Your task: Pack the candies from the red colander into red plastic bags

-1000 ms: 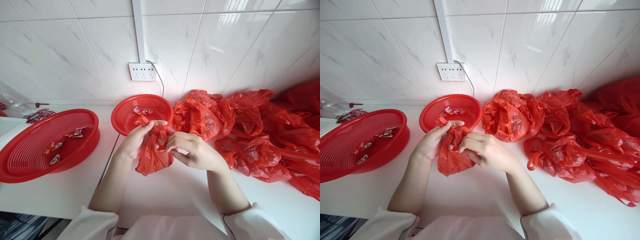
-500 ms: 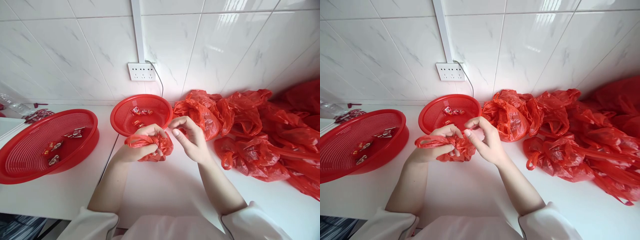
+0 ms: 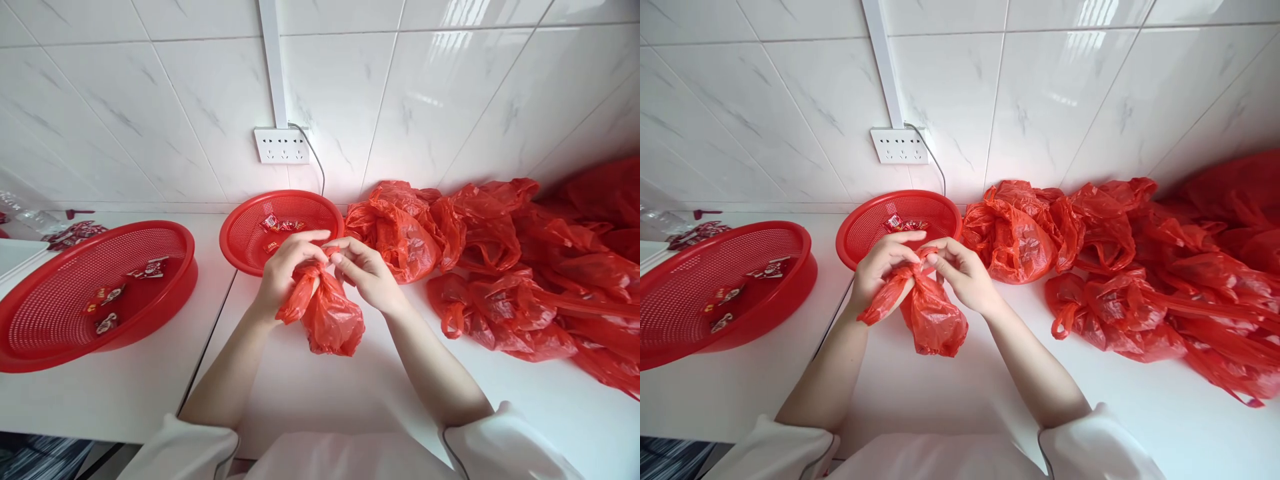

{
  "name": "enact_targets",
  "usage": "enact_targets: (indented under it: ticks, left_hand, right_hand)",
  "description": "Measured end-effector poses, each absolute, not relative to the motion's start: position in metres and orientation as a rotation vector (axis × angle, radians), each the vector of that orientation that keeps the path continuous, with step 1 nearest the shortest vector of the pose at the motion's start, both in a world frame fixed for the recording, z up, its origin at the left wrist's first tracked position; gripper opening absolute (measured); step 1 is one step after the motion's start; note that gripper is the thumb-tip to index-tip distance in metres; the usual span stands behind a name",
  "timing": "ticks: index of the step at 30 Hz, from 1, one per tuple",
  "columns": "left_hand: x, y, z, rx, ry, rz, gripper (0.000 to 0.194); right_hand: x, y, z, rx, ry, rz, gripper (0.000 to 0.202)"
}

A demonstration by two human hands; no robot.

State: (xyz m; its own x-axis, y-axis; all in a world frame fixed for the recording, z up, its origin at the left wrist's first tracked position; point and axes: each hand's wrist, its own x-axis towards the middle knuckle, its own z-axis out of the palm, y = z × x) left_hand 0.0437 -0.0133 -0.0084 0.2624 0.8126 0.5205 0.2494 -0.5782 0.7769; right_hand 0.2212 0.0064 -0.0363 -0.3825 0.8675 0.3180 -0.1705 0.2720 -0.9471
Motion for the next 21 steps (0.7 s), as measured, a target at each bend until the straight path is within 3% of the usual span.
enact_targets:
  ticks: [4,9,16,21]
  left_hand:
    - [0.035,-0.01,-0.006,2.019,0.681,1.037,0.012]
    - [0.025,-0.004,-0.005,1.861,0.792,1.064,0.039]
    - [0.011,-0.002,0.003,1.847,0.964,1.174,0.042]
    - [-0.012,-0.002,0.01,1.77,1.062,1.289,0.041]
  right_hand:
    - [0.229,0.012,-0.034,-0.726,-1.491,1.166,0.023]
    - [0.242,0.018,-0.034,-0.638,-1.351,1.383,0.024]
    - [0.272,0.027,-0.026,-0.707,-1.259,1.363,0.022]
    - [0.324,0.032,-0.022,-0.759,-1.188,1.132,0.02]
